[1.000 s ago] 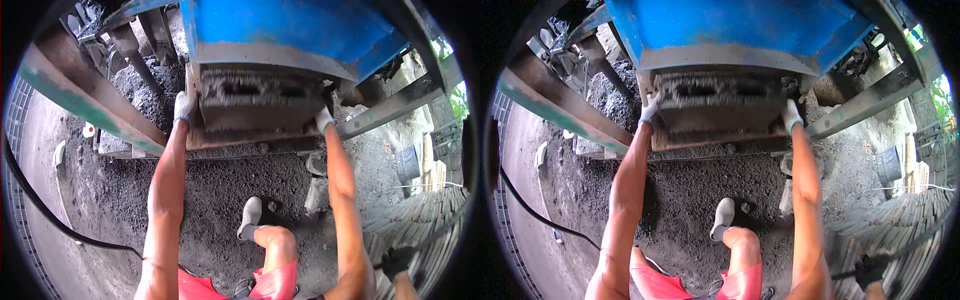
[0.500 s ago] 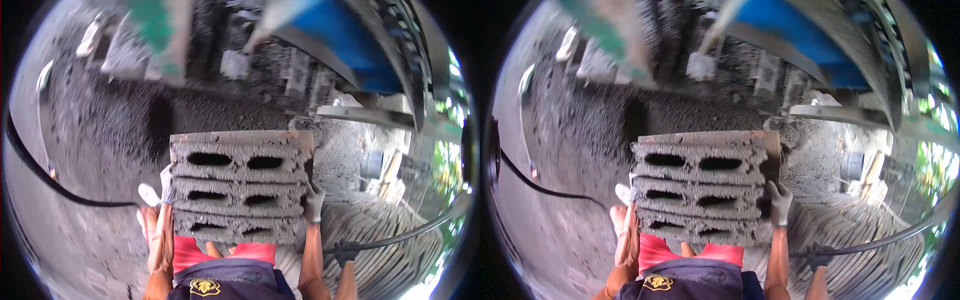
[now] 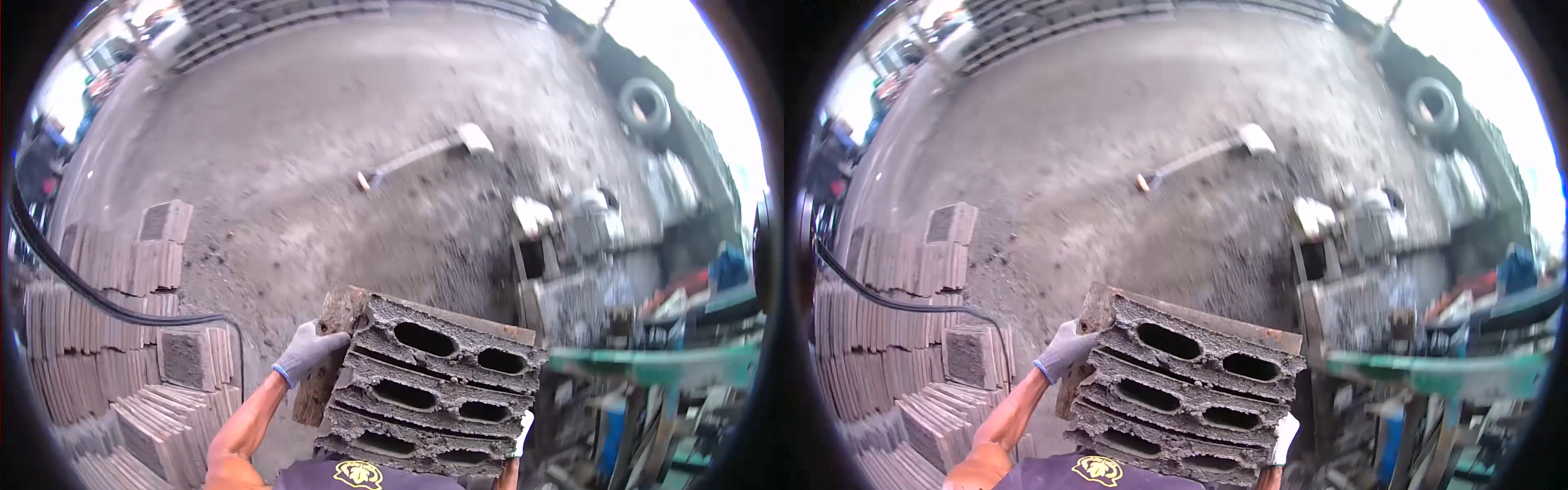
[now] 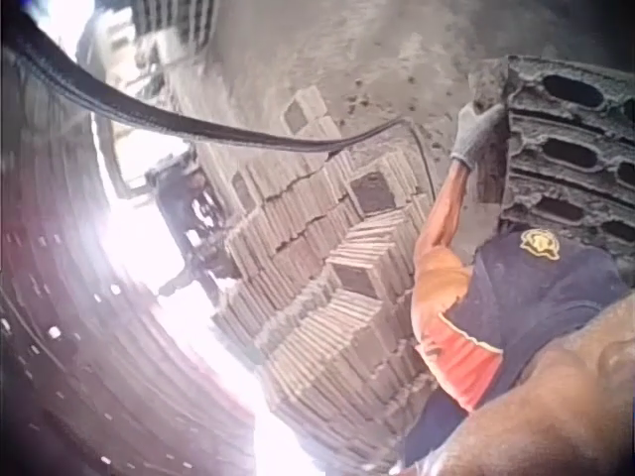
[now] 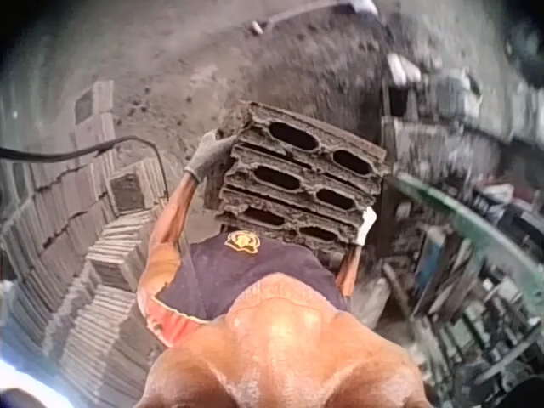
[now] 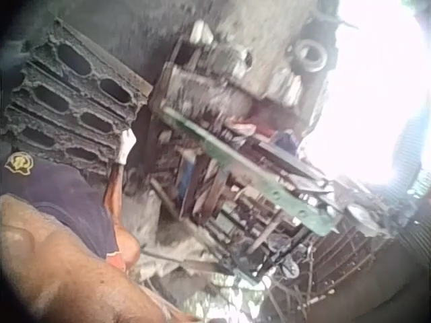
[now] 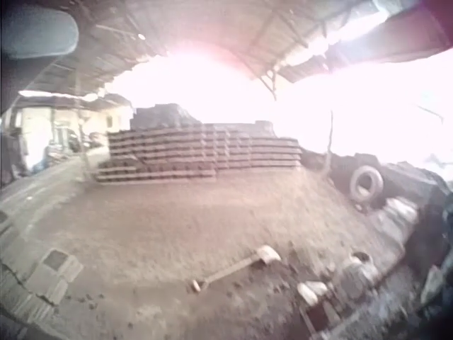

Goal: Operating a block-making machine, stacking finished concrete blocks, and shoveling concrete mixture.

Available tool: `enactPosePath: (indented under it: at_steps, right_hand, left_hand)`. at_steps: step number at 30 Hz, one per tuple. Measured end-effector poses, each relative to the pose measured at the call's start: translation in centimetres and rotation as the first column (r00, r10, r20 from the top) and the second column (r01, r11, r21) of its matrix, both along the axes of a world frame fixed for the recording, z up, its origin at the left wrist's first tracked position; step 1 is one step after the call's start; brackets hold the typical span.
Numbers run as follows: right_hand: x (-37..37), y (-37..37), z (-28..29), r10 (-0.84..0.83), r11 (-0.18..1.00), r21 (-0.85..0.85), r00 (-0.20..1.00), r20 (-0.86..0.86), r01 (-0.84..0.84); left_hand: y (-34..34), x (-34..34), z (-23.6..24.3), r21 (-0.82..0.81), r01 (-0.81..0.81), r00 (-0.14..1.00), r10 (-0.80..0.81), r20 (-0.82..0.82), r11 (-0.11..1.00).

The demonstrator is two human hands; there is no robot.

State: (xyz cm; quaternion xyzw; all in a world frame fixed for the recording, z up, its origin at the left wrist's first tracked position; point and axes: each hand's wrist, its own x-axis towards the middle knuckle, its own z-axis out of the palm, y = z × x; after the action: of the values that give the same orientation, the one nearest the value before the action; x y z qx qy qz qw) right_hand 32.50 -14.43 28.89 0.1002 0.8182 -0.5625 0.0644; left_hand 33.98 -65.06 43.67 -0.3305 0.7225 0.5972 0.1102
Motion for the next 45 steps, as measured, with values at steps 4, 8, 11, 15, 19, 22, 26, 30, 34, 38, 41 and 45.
enactPosePath:
  at_steps: [4,8,11,15,19,22,26,30,34,38,41,45]
  right_hand:
    - [-8.8,-5.4,-0.2,0.161,0.971,-0.177,0.987,-0.01,-0.16]
    - [-16.4,-10.8,-1.1,0.334,0.942,0.022,0.94,-0.072,-0.334]
    - [-24.3,-13.6,-2.7,0.356,0.931,-0.073,0.934,-0.036,-0.357]
    - [-35.0,-26.3,0.0,0.328,0.911,-0.291,0.941,0.078,-0.294]
    - [-38.8,-37.6,8.6,0.506,0.862,-0.042,0.863,-0.006,-0.505]
    - [-43.8,-44.4,8.9,0.529,0.848,-0.046,0.846,0.061,-0.527]
    - [-51.0,-57.7,11.8,0.566,0.825,0.006,0.825,-0.001,-0.566]
    - [-56.1,-66.0,12.9,0.535,0.842,-0.071,0.845,-0.005,-0.534]
    - [-59.2,-67.1,9.9,0.491,0.87,-0.004,0.866,0.096,-0.493]
    - [-68.3,-76.3,9.2,0.471,0.881,0.042,0.882,0.036,-0.472]
    - [-75.2,-83.1,9.4,0.507,0.858,-0.069,0.861,-0.039,-0.508]
    - [-80.1,-89.9,11.6,0.504,0.859,0.055,0.86,0.083,-0.508]
  left_hand:
    - [-4.1,0.2,2.1,0.233,-0.285,0.958,0.286,0.032,0.93]
    - [-7.7,-1.7,0.0,0.086,-0.334,0.911,0.345,-0.225,0.939]
    - [-12.1,-5.8,-0.2,0.084,-0.379,0.875,0.387,-0.29,0.922]
    - [-18.8,-11.5,1.8,0.185,-0.64,0.744,0.662,-0.097,0.746]
    - [-22.6,-12.2,0.2,0.121,-0.733,0.662,0.743,-0.097,0.669]
    - [-28.0,-14.7,-1.0,0.066,-0.735,0.673,0.738,-0.05,0.675]
    - [-37.3,-23.7,3.3,0.312,-0.815,0.478,0.871,-0.112,0.488]
    - [-46.2,-29.6,3.7,0.246,-0.814,0.521,0.849,-0.094,0.527]
    - [-49.5,-32.4,1.4,0.223,-0.799,0.564,0.824,-0.041,0.558]
    - [-60.0,-41.7,1.2,0.293,-0.755,0.578,0.806,-0.127,0.587]
    - [-66.9,-47.0,-0.9,0.152,-0.765,0.614,0.78,-0.122,0.626]
    - [-71.7,-52.9,1.3,0.315,-0.797,0.531,0.846,-0.042,0.516]
